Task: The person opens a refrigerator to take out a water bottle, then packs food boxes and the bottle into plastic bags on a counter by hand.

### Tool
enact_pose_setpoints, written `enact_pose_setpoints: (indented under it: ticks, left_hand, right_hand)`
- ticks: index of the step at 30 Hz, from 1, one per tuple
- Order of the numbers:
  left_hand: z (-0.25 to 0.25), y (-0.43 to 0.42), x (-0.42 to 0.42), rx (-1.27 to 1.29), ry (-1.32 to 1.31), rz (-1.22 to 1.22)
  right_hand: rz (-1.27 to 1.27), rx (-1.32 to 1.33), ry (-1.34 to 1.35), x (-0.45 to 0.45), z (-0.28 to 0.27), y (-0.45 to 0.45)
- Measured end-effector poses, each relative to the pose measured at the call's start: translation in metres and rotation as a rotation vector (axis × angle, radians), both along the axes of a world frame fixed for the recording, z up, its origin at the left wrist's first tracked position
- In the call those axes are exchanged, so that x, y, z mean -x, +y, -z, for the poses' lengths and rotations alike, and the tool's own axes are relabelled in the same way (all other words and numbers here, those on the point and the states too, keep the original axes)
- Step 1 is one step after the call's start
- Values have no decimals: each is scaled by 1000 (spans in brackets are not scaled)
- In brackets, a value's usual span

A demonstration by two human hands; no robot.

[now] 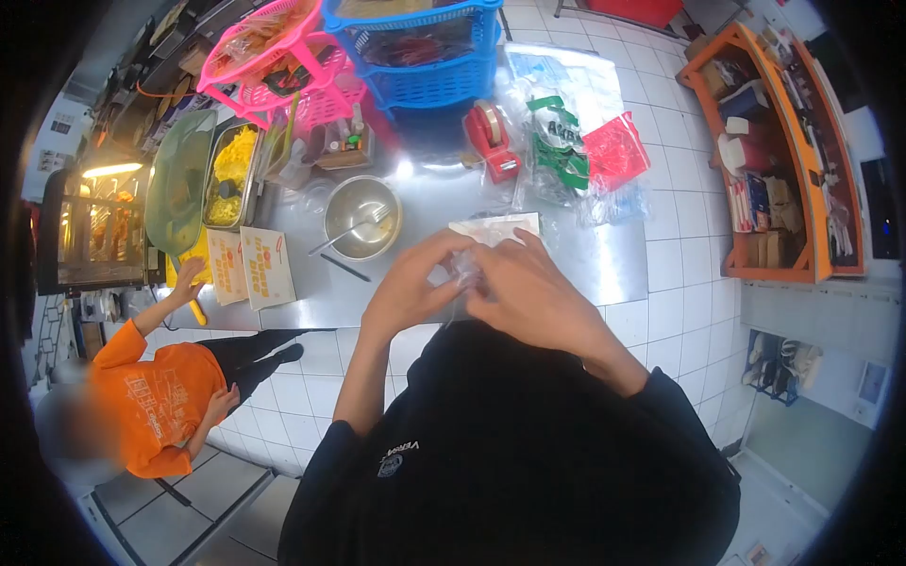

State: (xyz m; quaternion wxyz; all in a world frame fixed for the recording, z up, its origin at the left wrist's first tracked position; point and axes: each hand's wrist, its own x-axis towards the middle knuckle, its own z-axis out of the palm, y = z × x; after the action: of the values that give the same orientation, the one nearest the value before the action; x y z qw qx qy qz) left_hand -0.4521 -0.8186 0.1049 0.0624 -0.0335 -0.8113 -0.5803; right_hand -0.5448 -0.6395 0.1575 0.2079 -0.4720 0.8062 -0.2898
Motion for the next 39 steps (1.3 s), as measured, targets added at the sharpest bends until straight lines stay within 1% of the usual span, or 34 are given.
enact_pose_setpoints:
  ticks: [3, 5, 6, 8, 9, 10, 11, 12, 14, 17, 18, 21, 23, 25, 32, 34, 35, 37, 38, 39]
  left_hand:
    - [6, 2, -3, -10, -54, -15]
    - [4, 2, -6, 12, -125, -27]
    - [-3, 3, -7, -12, -155, -76]
    - [-8, 9, -11, 104, -97, -128]
    - [-12, 10, -12, 164, -67, -153]
    - [-17, 11, -13, 215, -96, -117]
    - [-24, 12, -14, 250, -37, -122]
    - [-30, 14, -16, 286, 21, -124]
    - [-27, 16, -15, 331, 135, -93]
    - [-21, 19, -15, 199, 50, 30]
    - [-18, 19, -15, 144, 37, 56]
    - [-25, 14, -14, 1, -16, 22]
    - [-30, 9, -10, -61, -32, 50]
    - [-29, 7, -7, -106, -32, 64]
    - [-24, 1, -4, -123, -98, 172]
    - [-26, -3, -6, -115, -134, 195]
    - [-30, -5, -7, -140, -203, 202]
    - [-41, -8, -9, -187, -337, 208]
    - [-41, -7, -10, -196, -329, 192]
    - [-40, -6, -11, -204, -319, 177]
  right_hand:
    - [-113, -108, -18, 15, -8, -1]
    - [-185, -259, -226, 43, -24, -18]
    - [-223, -334, -327, 60, -29, -30]
    - [-90, -125, -204, 83, -16, -72]
    - [-110, 0, -45, 97, 4, -104]
    - [-126, 127, 111, 110, 29, -142]
    - [-203, 193, 132, 121, 47, -182]
    - [-229, 213, 152, 129, 75, -224]
    - [-168, 135, 243, 133, 115, -296]
    - [-209, -44, 446, 144, 153, -362]
    - [-202, -47, 461, 147, 164, -375]
    - [-197, -81, 479, 150, 181, -401]
    - [-203, -137, 466, 152, 180, -405]
    - [-222, -118, 454, 159, 179, -403]
    - [-186, -27, 335, 172, 177, -390]
    - [-159, 43, 307, 171, 175, -384]
    - [-147, 78, 294, 171, 174, -382]
    - [-113, 236, 194, 171, 178, -378]
    - [-97, 317, 143, 171, 183, -377]
    - [-76, 304, 58, 172, 186, -377]
